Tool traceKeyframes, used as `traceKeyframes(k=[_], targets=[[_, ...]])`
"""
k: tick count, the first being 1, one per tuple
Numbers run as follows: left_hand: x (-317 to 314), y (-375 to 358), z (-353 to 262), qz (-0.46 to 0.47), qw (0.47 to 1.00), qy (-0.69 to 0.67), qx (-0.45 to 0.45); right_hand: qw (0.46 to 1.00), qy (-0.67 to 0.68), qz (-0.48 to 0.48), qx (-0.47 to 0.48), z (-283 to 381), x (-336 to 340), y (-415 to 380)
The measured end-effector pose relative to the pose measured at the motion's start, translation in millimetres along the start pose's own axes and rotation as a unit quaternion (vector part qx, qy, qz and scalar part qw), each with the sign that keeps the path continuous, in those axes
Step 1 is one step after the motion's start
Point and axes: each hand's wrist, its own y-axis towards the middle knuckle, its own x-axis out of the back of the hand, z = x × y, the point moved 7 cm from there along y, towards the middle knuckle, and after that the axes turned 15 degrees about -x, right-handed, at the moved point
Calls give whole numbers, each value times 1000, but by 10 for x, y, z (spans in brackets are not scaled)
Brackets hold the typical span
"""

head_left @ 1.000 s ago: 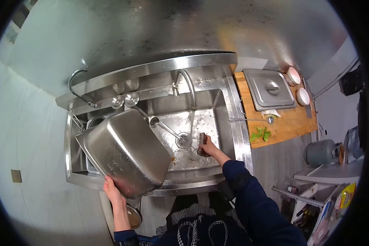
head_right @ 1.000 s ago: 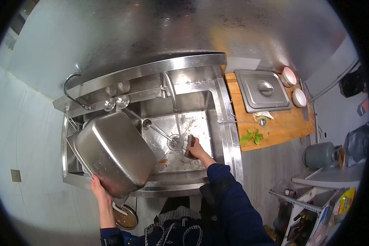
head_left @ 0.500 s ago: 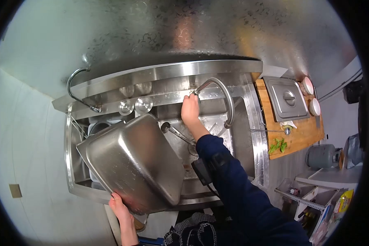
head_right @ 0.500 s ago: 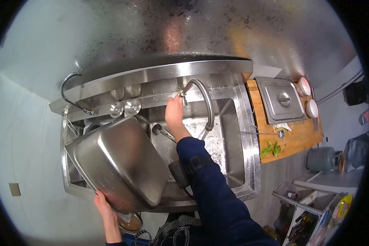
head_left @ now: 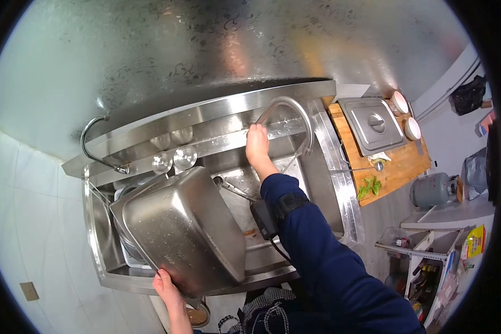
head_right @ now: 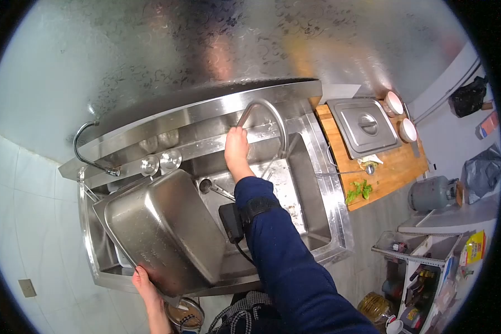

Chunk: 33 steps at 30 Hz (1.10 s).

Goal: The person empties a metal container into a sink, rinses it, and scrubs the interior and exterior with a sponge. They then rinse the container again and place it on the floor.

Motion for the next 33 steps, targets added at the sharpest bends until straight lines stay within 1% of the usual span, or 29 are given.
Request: traceKeyframes(k=[2,3,5,7,8,9,11,13,15,16,17,18,19,20,21,22,24,25,26,27,28,29,30,31,32,33], targets=[[-4,-2,-7,14,1000,14,0,999,-15,19,-36,-128,17,-83],[-15,1,-5,18,1000,14,-2,999,-13,17,-40,-134,57,-103],[24,-14,-36,-10,999,36,-24,996,28,37,-73,-181,112,-154],[11,-50,-117,-1,999,43,-33,971,197,27,-132,-269,51,-178],[-11,-84,-169,5,998,49,-40,976,190,63,-83,-186,28,-303],[-67,-120,-224,11,998,48,-41,978,183,97,-32,-89,192,-500],[-184,-180,-401,9,995,65,-71,959,252,86,92,-14,770,-998],[-308,-282,-518,14,994,73,-76,921,346,172,40,-313,1275,-1372],[-462,-430,-658,15,993,85,-84,885,316,341,-32,-736,1631,-1754],[-620,-552,-766,45,987,106,-110,828,334,439,-97,-948,1828,-1931],[-777,-695,-848,77,980,127,-135,757,345,530,-162,-1159,2026,-2112],[-909,-836,-907,100,969,159,-163,731,362,551,-179,-1354,2251,-2173],[-974,-967,-882,133,958,193,-165,704,378,569,-195,-1553,2451,-2230],[-1089,-1120,-970,173,931,240,-215,676,415,575,-200,-1739,2637,-2240],[-1251,-1285,-1088,211,897,283,-265,632,448,596,-213,-1920,2855,-2222],[-1302,-1420,-1123,212,896,282,-270,611,468,587,-250,-2213,2974,-2146],[-1582,-1851,-1196,353,781,340,-387,573,490,582,-304,-2740,3267,-1985],[-1683,-2004,-1215,351,780,340,-390,557,491,588,-322,-2967,3440,-1886],[-1889,-2252,-1232,422,722,331,-437,495,476,634,-357,-3210,3439,-1872],[-2036,-2523,-1220,497,652,319,-476,427,474,675,-369,-3482,3386,-1928],[-2176,-2737,-1161,543,592,307,-510,423,428,701,-384,-3701,3377,-2086],[-2325,-2876,-1143,549,586,304,-512,419,379,723,-398,-3918,3403,-2218],[-2494,-3109,-1097,600,524,292,-530,446,348,744,-357,-4115,3446,-2380],[-2649,-3343,-1051,647,459,276,-543,412,357,736,-402,-4400,3445,-2568],[-2793,-3535,-1031,661,416,276,-560,394,394,725,-405,-4662,3506,-2648],[-2949,-3694,-1026,668,410,271,-559,376,431,713,-406,-4902,3590,-2711]])
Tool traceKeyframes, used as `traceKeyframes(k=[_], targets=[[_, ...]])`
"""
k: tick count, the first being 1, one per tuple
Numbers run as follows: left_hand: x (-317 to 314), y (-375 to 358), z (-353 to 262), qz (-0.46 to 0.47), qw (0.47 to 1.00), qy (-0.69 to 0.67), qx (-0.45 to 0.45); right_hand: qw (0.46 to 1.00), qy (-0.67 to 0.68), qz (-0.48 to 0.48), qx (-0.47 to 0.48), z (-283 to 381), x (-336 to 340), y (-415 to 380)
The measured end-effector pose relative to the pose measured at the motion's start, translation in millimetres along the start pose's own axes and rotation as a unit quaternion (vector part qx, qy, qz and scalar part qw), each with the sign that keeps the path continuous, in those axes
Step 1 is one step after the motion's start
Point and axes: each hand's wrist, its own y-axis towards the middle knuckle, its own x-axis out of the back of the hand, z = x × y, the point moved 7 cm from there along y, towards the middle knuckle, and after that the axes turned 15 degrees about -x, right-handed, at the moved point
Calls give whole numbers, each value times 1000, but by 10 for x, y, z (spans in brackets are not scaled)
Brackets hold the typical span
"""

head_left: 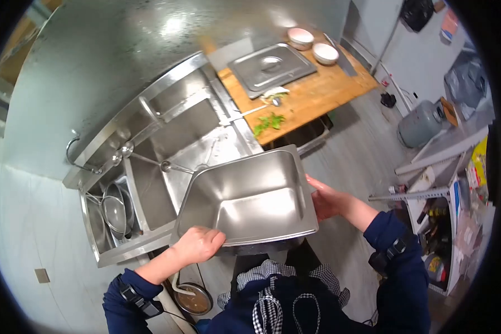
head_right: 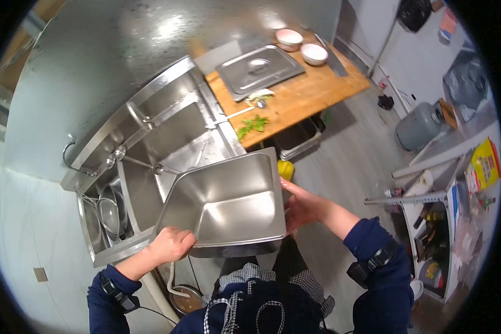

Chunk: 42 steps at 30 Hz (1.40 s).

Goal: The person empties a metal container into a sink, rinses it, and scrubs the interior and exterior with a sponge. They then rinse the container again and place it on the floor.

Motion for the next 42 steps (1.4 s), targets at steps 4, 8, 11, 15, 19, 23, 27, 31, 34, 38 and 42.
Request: traceKeyframes(k=[4,8,11,15,19,23,27,31,34,38,42], targets=[[-161,907,-317,31,989,9,-142,980,129,-102,114,-576,361,-795],[-568,1828,-787,91,942,17,-322,939,226,-255,49,-1850,1755,-531],[-895,2382,-892,83,927,27,-364,903,315,-275,96,-2234,1921,-750],[-1058,2864,-660,39,965,64,-252,825,415,-316,218,-2491,2601,-838],[-1057,2665,-389,-19,996,-42,-82,797,369,-386,281,-2050,3319,-620],[-1280,1823,-209,-30,984,-148,96,763,395,-415,300,-1172,3882,-10],[-1349,895,-197,-23,953,-163,255,763,386,-417,309,-202,4013,261],[-1268,174,-178,-64,902,-172,391,786,375,-385,306,705,4340,668],[-1211,-332,-160,-125,859,-151,474,817,317,-328,353,1376,4530,852],[-1215,-925,-48,-206,766,-140,593,852,285,-312,309,2101,5000,1275],[-1361,-1427,256,-317,683,-167,637,891,206,-305,264,2497,4995,1424]])
